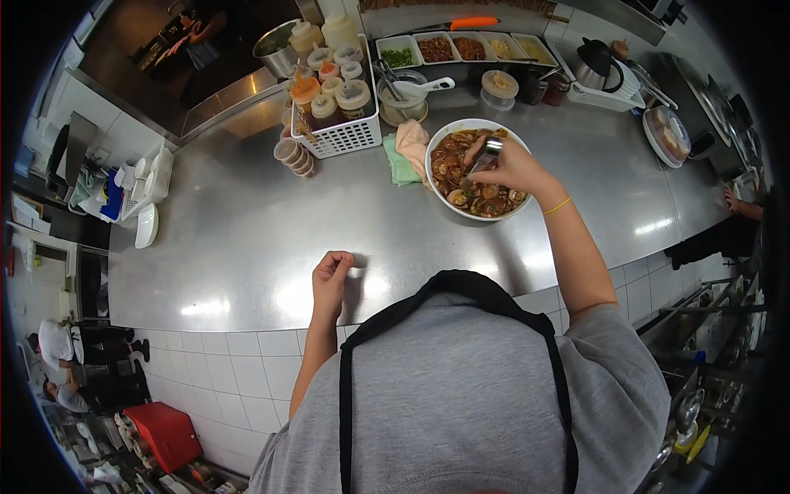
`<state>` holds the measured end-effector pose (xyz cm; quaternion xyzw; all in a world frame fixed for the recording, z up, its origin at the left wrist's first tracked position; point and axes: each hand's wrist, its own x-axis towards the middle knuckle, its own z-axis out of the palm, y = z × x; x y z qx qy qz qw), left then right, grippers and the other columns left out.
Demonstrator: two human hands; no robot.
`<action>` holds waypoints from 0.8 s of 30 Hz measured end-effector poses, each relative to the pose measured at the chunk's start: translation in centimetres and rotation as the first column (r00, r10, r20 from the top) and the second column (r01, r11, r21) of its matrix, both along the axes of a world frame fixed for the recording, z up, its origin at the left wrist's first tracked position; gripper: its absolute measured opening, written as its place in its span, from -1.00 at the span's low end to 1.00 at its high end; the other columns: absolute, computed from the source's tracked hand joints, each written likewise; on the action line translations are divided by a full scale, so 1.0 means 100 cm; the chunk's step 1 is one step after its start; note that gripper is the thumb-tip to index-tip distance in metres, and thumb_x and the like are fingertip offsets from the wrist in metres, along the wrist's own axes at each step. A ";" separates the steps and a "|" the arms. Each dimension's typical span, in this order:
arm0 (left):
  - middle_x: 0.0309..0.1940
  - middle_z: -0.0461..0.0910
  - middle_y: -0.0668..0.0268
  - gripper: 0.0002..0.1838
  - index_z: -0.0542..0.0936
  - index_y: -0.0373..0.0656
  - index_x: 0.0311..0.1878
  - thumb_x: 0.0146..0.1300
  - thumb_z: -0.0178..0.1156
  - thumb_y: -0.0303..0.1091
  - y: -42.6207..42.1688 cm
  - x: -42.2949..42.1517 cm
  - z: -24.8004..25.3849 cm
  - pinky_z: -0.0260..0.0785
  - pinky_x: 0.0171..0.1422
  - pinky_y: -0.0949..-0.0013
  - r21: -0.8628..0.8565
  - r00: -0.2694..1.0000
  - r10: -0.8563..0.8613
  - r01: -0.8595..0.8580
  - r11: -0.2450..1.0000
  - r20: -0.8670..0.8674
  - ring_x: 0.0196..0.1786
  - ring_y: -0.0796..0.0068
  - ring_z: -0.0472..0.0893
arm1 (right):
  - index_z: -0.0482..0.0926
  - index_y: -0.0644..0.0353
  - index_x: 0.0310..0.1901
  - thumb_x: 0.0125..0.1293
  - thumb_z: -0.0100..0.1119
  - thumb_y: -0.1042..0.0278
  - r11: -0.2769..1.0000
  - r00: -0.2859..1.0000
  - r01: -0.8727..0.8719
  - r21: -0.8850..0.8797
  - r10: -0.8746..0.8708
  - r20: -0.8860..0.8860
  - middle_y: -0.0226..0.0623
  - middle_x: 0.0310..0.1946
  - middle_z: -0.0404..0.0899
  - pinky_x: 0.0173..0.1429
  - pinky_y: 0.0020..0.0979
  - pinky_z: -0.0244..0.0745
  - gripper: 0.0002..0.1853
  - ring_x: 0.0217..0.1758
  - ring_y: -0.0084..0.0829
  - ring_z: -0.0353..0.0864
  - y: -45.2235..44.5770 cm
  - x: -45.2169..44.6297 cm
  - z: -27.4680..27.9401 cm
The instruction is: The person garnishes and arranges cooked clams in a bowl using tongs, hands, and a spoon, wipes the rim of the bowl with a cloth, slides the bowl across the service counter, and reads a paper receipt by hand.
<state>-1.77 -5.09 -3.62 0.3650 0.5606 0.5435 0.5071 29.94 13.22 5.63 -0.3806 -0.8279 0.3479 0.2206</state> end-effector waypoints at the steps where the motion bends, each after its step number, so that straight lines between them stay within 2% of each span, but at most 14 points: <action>1: -0.47 0.51 0.44 -0.91 0.52 -0.20 -0.37 0.18 0.11 -0.39 0.000 0.000 0.001 0.21 -0.11 0.58 0.012 1.000 -0.001 0.001 1.000 0.015 -0.33 0.69 0.42 | 0.48 0.30 -0.33 -0.10 0.32 0.54 0.983 0.965 0.063 -0.170 -0.103 -0.241 -0.37 -0.29 0.51 -0.21 -0.56 0.48 -0.74 -0.29 -0.61 0.52 -0.013 0.000 0.015; 2: -0.47 0.51 0.44 -0.91 0.52 -0.20 -0.37 0.18 0.11 -0.39 0.001 0.000 0.000 0.21 -0.11 0.58 0.013 1.000 0.001 -0.001 1.000 0.018 -0.33 0.69 0.42 | 0.48 0.30 -0.33 -0.10 0.32 0.54 0.984 0.966 0.061 -0.168 -0.101 -0.239 -0.37 -0.29 0.51 -0.21 -0.56 0.48 -0.74 -0.29 -0.61 0.52 -0.012 0.006 0.013; 4: -0.44 0.53 0.42 -0.90 0.52 -0.22 -0.34 0.17 0.14 -0.40 0.002 -0.001 -0.003 0.22 -0.16 0.60 0.034 1.000 0.001 -0.002 0.999 0.014 -0.33 0.69 0.43 | 0.49 0.26 -0.32 -0.10 0.32 0.54 0.967 0.928 0.180 -0.183 -0.228 -0.296 -0.38 -0.31 0.52 -0.21 -0.55 0.48 -0.74 -0.28 -0.60 0.52 -0.010 0.029 0.008; 5: -0.44 0.53 0.42 -0.90 0.52 -0.22 -0.34 0.17 0.14 -0.40 0.001 -0.001 -0.006 0.22 -0.16 0.60 0.035 1.000 0.002 -0.002 0.999 0.014 -0.33 0.69 0.43 | 0.50 0.21 -0.32 -0.10 0.32 0.54 0.955 0.950 0.150 -0.255 -0.211 -0.231 -0.40 -0.33 0.53 -0.21 -0.53 0.48 -0.75 -0.28 -0.58 0.53 -0.015 0.036 0.009; 8: -0.45 0.53 0.42 -0.90 0.52 -0.23 -0.34 0.17 0.14 -0.40 0.002 0.000 -0.010 0.22 -0.16 0.60 0.037 1.000 -0.009 0.009 0.999 0.018 -0.33 0.70 0.43 | 0.50 0.25 -0.33 -0.08 0.32 0.49 0.952 0.953 0.067 -0.297 -0.149 -0.262 -0.39 -0.35 0.56 -0.27 -0.57 0.50 -0.76 -0.35 -0.62 0.54 -0.041 0.027 -0.001; 9: -0.44 0.53 0.41 -0.90 0.52 -0.23 -0.34 0.17 0.14 -0.40 0.002 -0.001 -0.008 0.22 -0.17 0.60 0.020 1.000 -0.011 0.011 1.000 0.004 -0.33 0.70 0.43 | 0.51 0.24 -0.33 -0.07 0.31 0.49 0.957 0.963 0.063 -0.284 -0.133 -0.234 -0.39 -0.33 0.55 -0.23 -0.55 0.51 -0.76 -0.33 -0.61 0.54 -0.046 0.023 -0.006; 10: -0.44 0.53 0.41 -0.90 0.52 -0.23 -0.33 0.17 0.14 -0.40 0.003 0.000 -0.007 0.23 -0.17 0.60 0.005 1.000 -0.011 0.011 1.000 -0.010 -0.33 0.70 0.43 | 0.51 0.22 -0.33 -0.07 0.30 0.50 0.969 0.951 0.066 -0.238 -0.134 -0.280 -0.38 -0.31 0.54 -0.21 -0.54 0.50 -0.77 -0.30 -0.60 0.53 -0.051 0.018 -0.013; 12: -0.44 0.53 0.41 -0.90 0.52 -0.23 -0.34 0.17 0.14 -0.40 0.004 0.002 -0.005 0.22 -0.17 0.60 0.012 1.000 -0.019 0.019 1.000 0.011 -0.33 0.70 0.43 | 0.50 0.21 -0.31 -0.08 0.33 0.49 0.977 0.962 0.102 -0.189 -0.145 -0.230 -0.40 -0.34 0.54 -0.19 -0.56 0.45 -0.74 -0.27 -0.59 0.52 -0.054 0.012 -0.021; 15: -0.46 0.51 0.43 -0.90 0.52 -0.21 -0.36 0.18 0.13 -0.39 0.005 0.005 0.000 0.21 -0.15 0.60 0.012 1.000 -0.024 0.024 1.000 0.016 -0.34 0.70 0.42 | 0.50 0.23 -0.29 -0.07 0.32 0.50 0.970 0.943 0.140 -0.198 -0.192 -0.272 -0.39 -0.34 0.54 -0.17 -0.55 0.45 -0.74 -0.26 -0.59 0.52 -0.049 0.009 -0.034; 18: -0.47 0.50 0.45 -0.89 0.52 -0.20 -0.38 0.19 0.11 -0.38 0.001 0.004 -0.004 0.21 -0.13 0.60 -0.004 1.000 -0.017 0.017 1.000 -0.002 -0.35 0.70 0.41 | 0.50 0.24 -0.30 -0.06 0.31 0.53 0.952 0.927 0.206 -0.226 -0.264 -0.268 -0.37 -0.33 0.54 -0.14 -0.51 0.47 -0.75 -0.25 -0.58 0.52 -0.044 0.025 -0.020; 19: -0.47 0.50 0.45 -0.89 0.52 -0.20 -0.38 0.19 0.11 -0.38 0.001 0.003 -0.005 0.21 -0.13 0.60 -0.005 1.000 -0.010 0.010 1.000 -0.008 -0.35 0.70 0.41 | 0.50 0.24 -0.32 -0.06 0.31 0.54 0.945 0.895 0.212 -0.251 -0.290 -0.338 -0.36 -0.33 0.54 -0.15 -0.50 0.49 -0.76 -0.25 -0.56 0.53 -0.042 0.031 -0.015; 22: -0.43 0.52 0.40 -0.89 0.52 -0.24 -0.34 0.18 0.13 -0.39 -0.002 0.001 -0.007 0.23 -0.14 0.60 0.017 0.999 -0.024 0.023 1.000 0.037 -0.33 0.69 0.43 | 0.50 0.23 -0.32 -0.07 0.32 0.53 0.940 0.903 0.199 -0.276 -0.285 -0.321 -0.37 -0.33 0.54 -0.17 -0.50 0.50 -0.76 -0.28 -0.55 0.54 -0.044 0.049 -0.008; 23: -0.43 0.52 0.40 -0.89 0.52 -0.24 -0.34 0.18 0.13 -0.39 -0.001 0.000 -0.007 0.23 -0.14 0.60 0.016 0.999 -0.029 0.029 0.999 0.038 -0.33 0.69 0.43 | 0.52 0.22 -0.32 -0.07 0.32 0.51 0.958 0.936 0.146 -0.248 -0.215 -0.279 -0.38 -0.35 0.55 -0.19 -0.51 0.50 -0.76 -0.28 -0.56 0.54 -0.047 0.051 -0.008; 24: -0.43 0.52 0.40 -0.89 0.52 -0.24 -0.34 0.18 0.13 -0.39 0.000 0.000 -0.008 0.23 -0.15 0.60 0.021 0.999 -0.035 0.034 0.999 0.027 -0.33 0.69 0.43 | 0.52 0.22 -0.32 -0.07 0.32 0.51 0.957 0.935 0.151 -0.248 -0.220 -0.277 -0.38 -0.35 0.55 -0.19 -0.51 0.50 -0.76 -0.28 -0.56 0.54 -0.052 0.050 -0.008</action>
